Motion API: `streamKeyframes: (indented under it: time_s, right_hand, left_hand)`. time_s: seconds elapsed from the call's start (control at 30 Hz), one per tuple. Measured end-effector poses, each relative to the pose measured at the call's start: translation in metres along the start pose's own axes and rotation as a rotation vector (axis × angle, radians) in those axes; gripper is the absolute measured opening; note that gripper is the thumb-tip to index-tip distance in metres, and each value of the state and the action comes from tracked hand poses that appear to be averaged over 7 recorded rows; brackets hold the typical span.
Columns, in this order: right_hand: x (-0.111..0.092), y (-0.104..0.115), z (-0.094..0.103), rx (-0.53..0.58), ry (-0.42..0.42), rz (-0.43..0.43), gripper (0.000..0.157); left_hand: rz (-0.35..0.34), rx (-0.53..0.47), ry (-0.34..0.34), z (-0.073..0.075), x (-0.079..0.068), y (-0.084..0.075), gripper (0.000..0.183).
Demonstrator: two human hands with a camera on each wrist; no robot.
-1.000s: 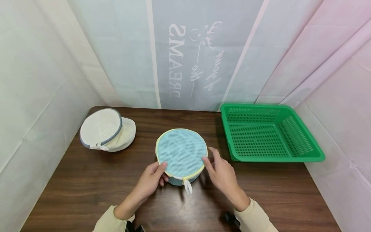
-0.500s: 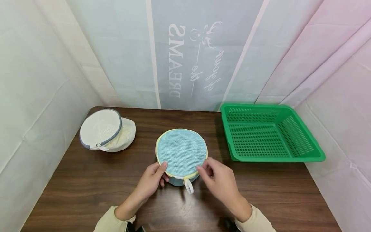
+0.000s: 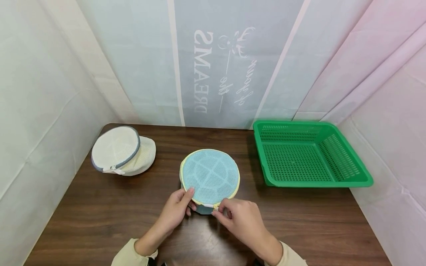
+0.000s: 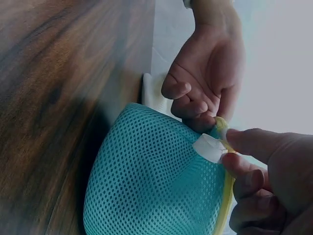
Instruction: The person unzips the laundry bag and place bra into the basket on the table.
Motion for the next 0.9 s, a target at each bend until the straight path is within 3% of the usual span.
streamKeyframes:
  time_s: [0.23,0.37,0.53,0.77,0.9]
  right_hand:
    - [-0.0041,-0.0033,-0.0001,-0.14,-0.069,-0.042,0.034]
    - [-0.0062,-0.0022,-0.0007,-0.216,-0.112,-0.023,0.039]
    - [-0.0073,0.0014,-0.0001,-0.241,-0.152,0.004,0.039]
    - [-0.0084,0.0035,-0.001,-0.238,-0.156,-0.002,0.028]
    - [-0.0091,0.0059,-0.0028,-0.253,-0.136,0.025,0.035]
  left_hand:
    - [-0.008,-0.029,0.043,-0.004,-0.0009,-0.0004,0.042]
    - [-0.021,-0.03,0.073,-0.0068,-0.0008,-0.0018,0.045]
    - [-0.02,-0.024,0.086,-0.0081,-0.0005,-0.001,0.046]
    - [-0.015,-0.04,0.107,-0.0084,-0.0005,-0.0005,0.045]
    - [-0.021,-0.047,0.115,-0.0084,-0.0012,-0.0011,0.045]
Point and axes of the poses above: each hand's wrist, its own x-axis towards the middle knuckle, its own z-axis out of the back of the hand, y = z × x, the point moved 7 cm from there along x, towards the middle knuckle, and after that the axes turned 11 degrees about x, right-handed, at the moved point
